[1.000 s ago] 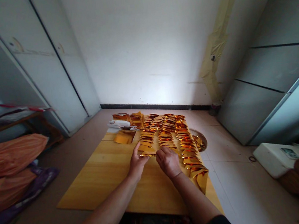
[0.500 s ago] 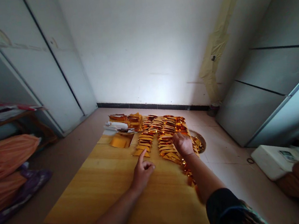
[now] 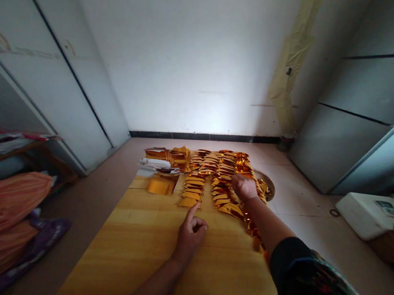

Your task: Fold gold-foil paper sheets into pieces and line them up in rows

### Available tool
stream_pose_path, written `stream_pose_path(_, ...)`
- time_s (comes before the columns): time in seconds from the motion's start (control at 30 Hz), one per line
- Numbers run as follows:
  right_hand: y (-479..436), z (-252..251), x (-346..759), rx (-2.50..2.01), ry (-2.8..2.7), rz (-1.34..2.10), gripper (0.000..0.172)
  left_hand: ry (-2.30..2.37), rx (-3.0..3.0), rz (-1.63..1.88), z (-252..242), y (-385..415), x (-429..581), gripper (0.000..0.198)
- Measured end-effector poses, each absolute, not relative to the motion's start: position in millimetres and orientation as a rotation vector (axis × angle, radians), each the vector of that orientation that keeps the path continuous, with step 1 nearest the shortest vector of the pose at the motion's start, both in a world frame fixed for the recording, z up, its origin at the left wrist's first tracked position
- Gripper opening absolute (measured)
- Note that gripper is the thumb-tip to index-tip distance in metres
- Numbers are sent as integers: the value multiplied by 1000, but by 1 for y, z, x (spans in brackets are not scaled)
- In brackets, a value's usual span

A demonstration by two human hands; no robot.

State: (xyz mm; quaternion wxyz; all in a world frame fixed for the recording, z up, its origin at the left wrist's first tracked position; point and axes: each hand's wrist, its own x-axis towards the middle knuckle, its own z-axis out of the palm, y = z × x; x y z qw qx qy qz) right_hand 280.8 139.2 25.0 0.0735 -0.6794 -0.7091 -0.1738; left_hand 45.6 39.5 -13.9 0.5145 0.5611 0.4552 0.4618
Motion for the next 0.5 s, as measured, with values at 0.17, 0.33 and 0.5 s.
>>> stream_pose_path(0.17, 141, 24, 287, -2121, -2102, -474, 23, 1079, 1320, 1118, -12, 38, 45, 70)
stream_pose_path(0.33, 142, 22, 291, -2122, -2121, -494, 22, 1084, 1317, 1111, -10, 37, 45, 69)
stream_pose_path(0.5, 145, 17, 293, -2127, -2121, -549, 27, 1091, 1332, 1118, -12, 38, 46, 69)
